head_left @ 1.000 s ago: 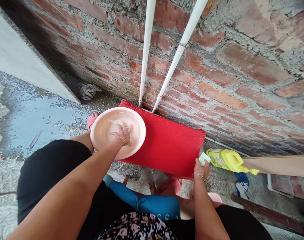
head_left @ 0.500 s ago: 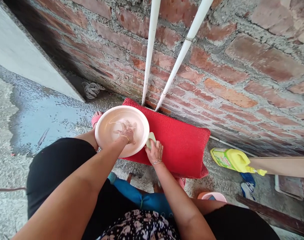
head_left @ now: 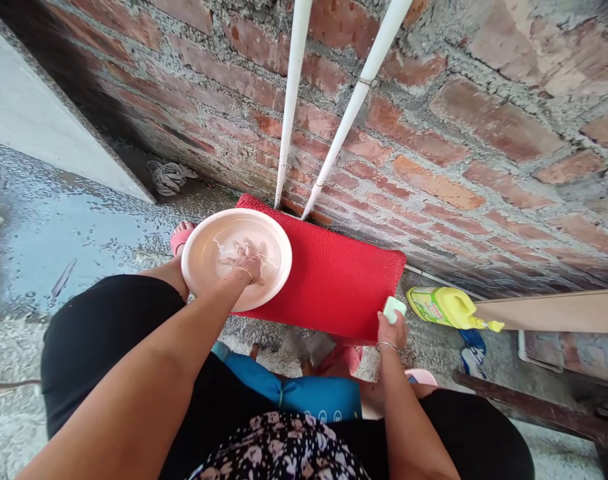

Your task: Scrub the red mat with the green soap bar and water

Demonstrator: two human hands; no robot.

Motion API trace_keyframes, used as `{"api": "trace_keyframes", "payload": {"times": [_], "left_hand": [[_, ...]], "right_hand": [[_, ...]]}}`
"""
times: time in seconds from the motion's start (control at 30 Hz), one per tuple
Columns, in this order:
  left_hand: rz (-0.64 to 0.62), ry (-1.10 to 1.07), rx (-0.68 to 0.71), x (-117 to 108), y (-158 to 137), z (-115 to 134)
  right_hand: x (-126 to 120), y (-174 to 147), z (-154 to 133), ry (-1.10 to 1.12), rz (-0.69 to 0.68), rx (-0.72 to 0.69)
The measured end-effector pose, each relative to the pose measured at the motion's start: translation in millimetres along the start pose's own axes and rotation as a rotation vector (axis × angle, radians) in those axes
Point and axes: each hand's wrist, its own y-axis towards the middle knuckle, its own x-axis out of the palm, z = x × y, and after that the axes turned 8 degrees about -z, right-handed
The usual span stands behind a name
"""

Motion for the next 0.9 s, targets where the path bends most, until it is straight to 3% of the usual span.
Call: {"api": "trace_keyframes", "payload": {"times": [0.07,0.13,0.23,0.43,0.53,0.7,0.8,0.9], "left_hand": [[-0.007,0.048,-0.024,-1.0,-2.3,0.7],[-0.018,0.113,-0.043,-1.4,-3.6,1.1],[0.005,0.135,-0.043,-0.9,-3.9,0.9],[0.021,0.05,-0.004,0.8,-2.4,-0.8],[0.024,0.057,-0.005,0.5,-2.8,-0.5],[-0.009,0.121,-0.045,0.9,-0.3,0.4],[0.002,0.114,-0.044,3.4,3.5,-1.1],[0.023,0.094,-0.019,6.3,6.6,-3.3]], "right_hand": [[-8.7,1.8,12.5,0.075,0.016,0.143],[-8.1,-7.3,7.2,0.129,0.035,0.115],[11.5,-40.0,-25.5,0.16,0.009,-0.142],[67.3,-134.5,-108.2,0.112,-0.218,-0.688],[76.5,-163.5,-139.1,0.001,-0.291,-0.831],[70.5,-160.6,-156.3,-0.151,-0.322,-0.831],[60.0,-136.3,-137.2,-0.173,-0.273,-0.767],[42.1,-101.7,-97.6,-0.156,-0.188,-0.603]]}}
